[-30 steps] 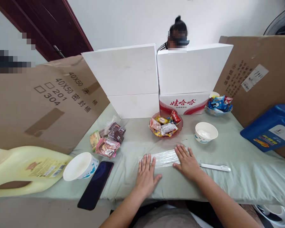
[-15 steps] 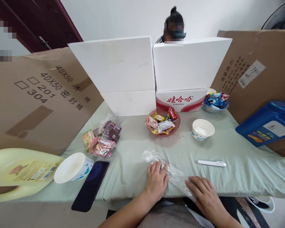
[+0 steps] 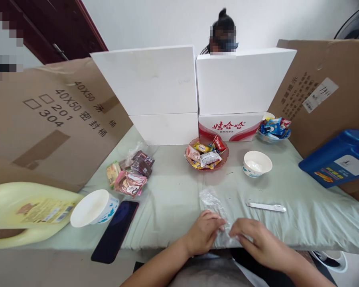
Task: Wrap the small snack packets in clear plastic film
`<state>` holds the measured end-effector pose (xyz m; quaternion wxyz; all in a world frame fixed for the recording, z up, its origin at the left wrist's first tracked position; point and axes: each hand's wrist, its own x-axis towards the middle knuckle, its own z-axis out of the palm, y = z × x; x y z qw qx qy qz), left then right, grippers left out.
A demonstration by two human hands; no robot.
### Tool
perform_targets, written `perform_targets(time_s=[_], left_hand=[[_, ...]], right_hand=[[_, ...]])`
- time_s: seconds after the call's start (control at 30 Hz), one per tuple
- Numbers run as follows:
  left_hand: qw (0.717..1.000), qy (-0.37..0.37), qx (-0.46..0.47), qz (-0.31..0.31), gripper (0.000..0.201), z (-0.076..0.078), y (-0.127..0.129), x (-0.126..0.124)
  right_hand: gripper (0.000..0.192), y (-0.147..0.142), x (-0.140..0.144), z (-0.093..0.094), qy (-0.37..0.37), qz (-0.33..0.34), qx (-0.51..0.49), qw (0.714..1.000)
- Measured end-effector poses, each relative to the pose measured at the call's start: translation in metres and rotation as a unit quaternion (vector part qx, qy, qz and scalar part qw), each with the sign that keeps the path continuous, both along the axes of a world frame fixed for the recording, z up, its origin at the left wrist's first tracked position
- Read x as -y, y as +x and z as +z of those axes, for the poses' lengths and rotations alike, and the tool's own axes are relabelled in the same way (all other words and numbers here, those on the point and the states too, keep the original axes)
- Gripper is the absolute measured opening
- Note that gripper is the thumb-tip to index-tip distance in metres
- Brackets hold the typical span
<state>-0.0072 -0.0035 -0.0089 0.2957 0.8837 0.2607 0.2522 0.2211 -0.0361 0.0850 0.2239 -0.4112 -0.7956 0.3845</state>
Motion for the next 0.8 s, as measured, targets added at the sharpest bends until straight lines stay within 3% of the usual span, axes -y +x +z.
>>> perform_targets(time_s=[0.2,0.3,0.5,0.63,0.8], left_hand=[[0.976,-0.160,0.097,0.110,0.064,-0.015,-0.008,-0.003],[0.969,-0.171,0.125,0.130,0.069,-0.020,-0.007,-0.003],[0.968,-0.108,0.131,0.182,0.056,-0.018,0.000,0.001],[0.978,-0.004,0.082,0.192,0.027,-0.006,0.000,0.002],[0.971,0.102,0.017,0.214,0.019,0.011,0.001,-0.017]], right_hand=[[0.020,-0.035,-0.082,-0.037,0.000,-0.068,0.052,0.996],[0.024,-0.053,-0.105,-0.056,0.016,-0.082,0.082,0.993],[0.033,-0.073,-0.105,-0.083,0.078,-0.164,0.176,0.967],[0.035,-0.079,-0.096,-0.093,0.132,-0.165,0.227,0.951],[0.035,-0.080,-0.093,-0.097,0.172,-0.165,0.256,0.937]])
